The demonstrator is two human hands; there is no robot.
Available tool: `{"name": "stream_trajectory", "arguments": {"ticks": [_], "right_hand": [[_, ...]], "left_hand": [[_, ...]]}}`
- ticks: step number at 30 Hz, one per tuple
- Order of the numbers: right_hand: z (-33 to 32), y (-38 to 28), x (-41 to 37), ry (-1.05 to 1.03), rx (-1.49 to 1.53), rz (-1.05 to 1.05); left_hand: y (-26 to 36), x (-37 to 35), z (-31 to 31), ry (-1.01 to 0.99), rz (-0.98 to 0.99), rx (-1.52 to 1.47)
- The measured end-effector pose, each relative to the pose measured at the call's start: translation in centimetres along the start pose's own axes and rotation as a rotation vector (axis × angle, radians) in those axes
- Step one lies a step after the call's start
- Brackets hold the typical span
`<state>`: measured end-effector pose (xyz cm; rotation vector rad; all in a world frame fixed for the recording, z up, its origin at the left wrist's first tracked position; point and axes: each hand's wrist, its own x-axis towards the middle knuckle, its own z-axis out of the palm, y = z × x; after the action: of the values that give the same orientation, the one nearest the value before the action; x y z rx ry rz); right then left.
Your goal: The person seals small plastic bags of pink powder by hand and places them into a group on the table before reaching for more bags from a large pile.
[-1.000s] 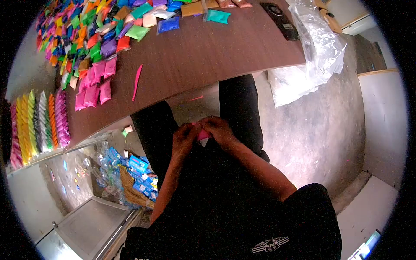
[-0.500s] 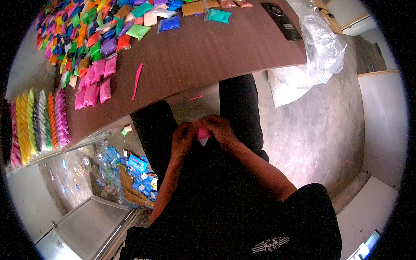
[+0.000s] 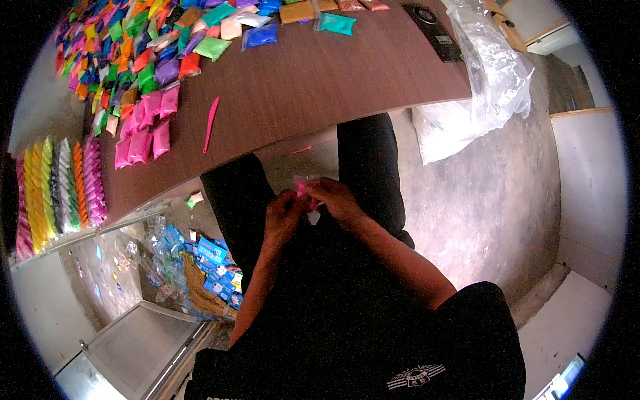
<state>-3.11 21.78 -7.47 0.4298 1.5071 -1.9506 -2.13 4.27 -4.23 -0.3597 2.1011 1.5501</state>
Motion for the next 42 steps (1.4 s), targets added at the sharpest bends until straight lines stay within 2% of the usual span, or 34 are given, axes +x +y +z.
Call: {"name": "stream_trajectory", "arguments": {"ticks": [8,11,16,20,23,26,30,32,36,39,41,42], "right_hand": [[-0.5,0.7,0.4,0.051,0.046,-0.034],[-0.2,0.2,0.2,0.041,0.006,-0.038],[0.1,0.3,0.1,0.069,0.027,-0.092],[-0.2,0.9,0.6,0.111,-0.010,-0.147],[-0.5,1.2,0.6,0.049,-0.044,-0.161],[-0.5,1.4,0.8,0.008,-0.055,-0.226],[-0.2,0.9,0.3,0.025,-0.066,-0.197],[-0.1,0.6,0.2,0.125,-0.057,-0.069],[0.4,-0.4,-0.5,0.119,-0.050,-0.097],[0.6,-0.5,-0.7,0.154,0.076,-0.122],[0.2,0.2,-0.5,0.106,-0.205,-0.282],[0.5,-0.3,-0.8,0.108,-0.204,-0.281]], "left_hand": [[0.6,-0.1,0.3,-0.004,-0.072,-0.063],[0.3,-0.2,-0.1,-0.021,-0.027,-0.143],[-0.6,0.3,0.0,-0.003,0.039,-0.029],[0.8,-0.5,0.2,0.002,0.003,-0.068],[1.0,-0.5,0.2,0.035,-0.060,-0.102],[-0.3,0.0,0.1,0.038,0.028,-0.133],[-0.2,-0.1,0.1,0.043,0.044,-0.056],[0.2,-0.3,0.0,0.053,0.048,-0.004],[0.0,-0.2,-0.1,0.040,0.036,-0.064],[-0.3,-0.4,0.0,0.034,0.013,-0.178],[0.0,-0.6,0.0,0.036,0.000,-0.257],[0.1,-0.7,0.0,0.040,-0.012,-0.284]]}}
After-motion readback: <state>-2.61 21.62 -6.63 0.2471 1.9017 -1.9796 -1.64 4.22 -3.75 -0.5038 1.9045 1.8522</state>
